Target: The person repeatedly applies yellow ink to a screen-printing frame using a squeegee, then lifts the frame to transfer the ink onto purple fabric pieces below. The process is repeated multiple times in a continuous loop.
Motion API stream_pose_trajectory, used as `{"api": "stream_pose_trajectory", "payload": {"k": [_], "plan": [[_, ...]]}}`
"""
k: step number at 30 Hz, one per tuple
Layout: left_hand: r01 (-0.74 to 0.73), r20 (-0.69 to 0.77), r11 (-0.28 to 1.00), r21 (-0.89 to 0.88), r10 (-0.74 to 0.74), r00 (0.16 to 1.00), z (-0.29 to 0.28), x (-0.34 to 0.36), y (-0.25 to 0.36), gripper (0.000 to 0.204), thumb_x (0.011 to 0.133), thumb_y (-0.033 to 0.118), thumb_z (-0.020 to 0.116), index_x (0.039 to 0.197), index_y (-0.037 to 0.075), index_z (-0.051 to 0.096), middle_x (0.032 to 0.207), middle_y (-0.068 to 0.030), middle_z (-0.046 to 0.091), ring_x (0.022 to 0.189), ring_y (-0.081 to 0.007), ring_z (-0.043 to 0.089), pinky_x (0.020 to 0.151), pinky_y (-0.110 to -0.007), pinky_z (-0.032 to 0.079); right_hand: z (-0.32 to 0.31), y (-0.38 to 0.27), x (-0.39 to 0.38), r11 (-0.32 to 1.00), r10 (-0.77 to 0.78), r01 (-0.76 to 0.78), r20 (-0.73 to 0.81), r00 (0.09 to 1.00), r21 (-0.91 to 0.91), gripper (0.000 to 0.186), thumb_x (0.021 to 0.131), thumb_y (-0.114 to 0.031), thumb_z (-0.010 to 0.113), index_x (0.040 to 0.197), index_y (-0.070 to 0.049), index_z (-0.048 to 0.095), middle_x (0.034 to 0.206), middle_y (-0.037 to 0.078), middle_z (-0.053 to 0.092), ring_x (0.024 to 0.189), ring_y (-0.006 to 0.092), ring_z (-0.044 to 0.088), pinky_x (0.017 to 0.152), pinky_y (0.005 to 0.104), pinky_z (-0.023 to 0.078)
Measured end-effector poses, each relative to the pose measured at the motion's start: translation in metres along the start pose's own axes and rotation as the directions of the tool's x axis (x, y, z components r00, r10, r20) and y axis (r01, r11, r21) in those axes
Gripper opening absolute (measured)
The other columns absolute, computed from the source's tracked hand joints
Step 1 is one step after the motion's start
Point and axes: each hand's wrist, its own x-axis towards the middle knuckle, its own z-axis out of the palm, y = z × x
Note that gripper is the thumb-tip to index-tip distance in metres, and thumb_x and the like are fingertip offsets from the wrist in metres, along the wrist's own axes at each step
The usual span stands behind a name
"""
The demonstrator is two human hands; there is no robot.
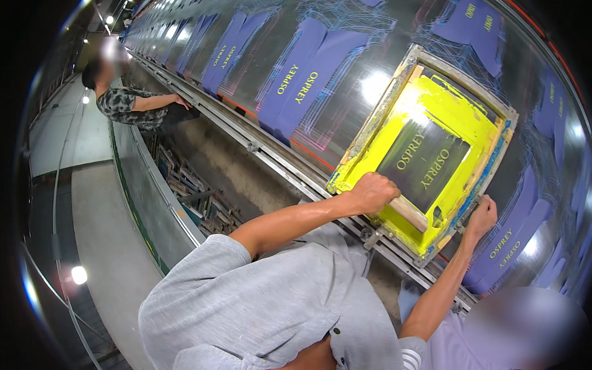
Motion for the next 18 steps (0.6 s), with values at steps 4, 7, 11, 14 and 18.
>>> {"api": "stream_pose_trajectory", "payload": {"k": [4, 7, 11, 14, 18], "plan": [[-0.008, -0.044, 1.0, 0.011, 0.009, 0.999, -0.014, -0.011, -0.035, 0.015, 0.071, 0.011, 0.067, 0.085, 0.01, 0.073, 0.085, -0.0097, 0.072, 0.081, -0.0331, 0.071, 0.068, -0.047, 0.056, 0.036, -0.007, -0.012, 0.997, -0.068, 0.069, -0.064, 0.996, 0.018, 0.028, 0.096, -0.02, 0.063, 0.105, 0.003, 0.075, 0.097, 0.013, 0.076, 0.089, 0.0202, 0.069, 0.084, 0.0333, 0.052], [0.014, -0.008, 0.998, 0.063, -0.014, 1.0, -0.049, -0.038, -0.076, 0.027, 0.07, 0.007, 0.066, 0.094, 0.013, 0.075, 0.089, -0.0082, 0.073, 0.083, -0.0319, 0.071, 0.07, -0.045, 0.057, 0.08, -0.035, -0.05, 0.992, -0.081, 0.086, -0.052, 0.995, 0.096, 0.027, 0.095, -0.018, 0.062, 0.105, 0.004, 0.074, 0.096, 0.013, 0.076, 0.089, 0.0208, 0.069, 0.084, 0.0337, 0.052], [0.046, -0.057, 0.998, 0.047, -0.044, 0.997, -0.097, -0.091, -0.113, 0.03, 0.065, 0.004, 0.068, 0.094, 0.01, 0.073, 0.091, -0.0068, 0.073, 0.085, -0.0299, 0.071, 0.069, -0.043, 0.057, 0.125, -0.088, -0.098, 0.986, -0.054, 0.061, -0.045, 0.998, 0.157, 0.023, 0.095, -0.017, 0.063, 0.098, 0.004, 0.073, 0.088, 0.015, 0.074, 0.081, 0.0219, 0.068, 0.077, 0.0347, 0.052], [-0.002, -0.024, 0.995, 0.098, 0.004, 1.0, -0.146, -0.102, -0.166, 0.029, 0.067, 0.001, 0.068, 0.094, 0.009, 0.073, 0.09, -0.0069, 0.073, 0.084, -0.0292, 0.071, 0.071, -0.042, 0.057, 0.171, -0.135, -0.124, 0.972, 0.012, 0.001, -0.056, 0.998, 0.235, 0.025, 0.096, -0.019, 0.065, 0.096, 0.005, 0.071, 0.076, 0.012, 0.069, 0.069, 0.0157, 0.06, 0.067, 0.0341, 0.048], [0.034, 0.002, 0.996, 0.084, -0.035, 0.999, -0.154, -0.131, -0.15, 0.032, 0.068, 0.0, 0.067, 0.098, 0.009, 0.074, 0.091, -0.0075, 0.073, 0.083, -0.03, 0.071, 0.071, -0.042, 0.056, 0.152, -0.143, -0.133, 0.977, 0.051, -0.052, 0.008, 0.999, 0.207, 0.025, 0.096, -0.019, 0.064, 0.097, 0.004, 0.072, 0.077, 0.013, 0.07, 0.071, 0.0172, 0.062, 0.068, 0.0346, 0.049]]}}
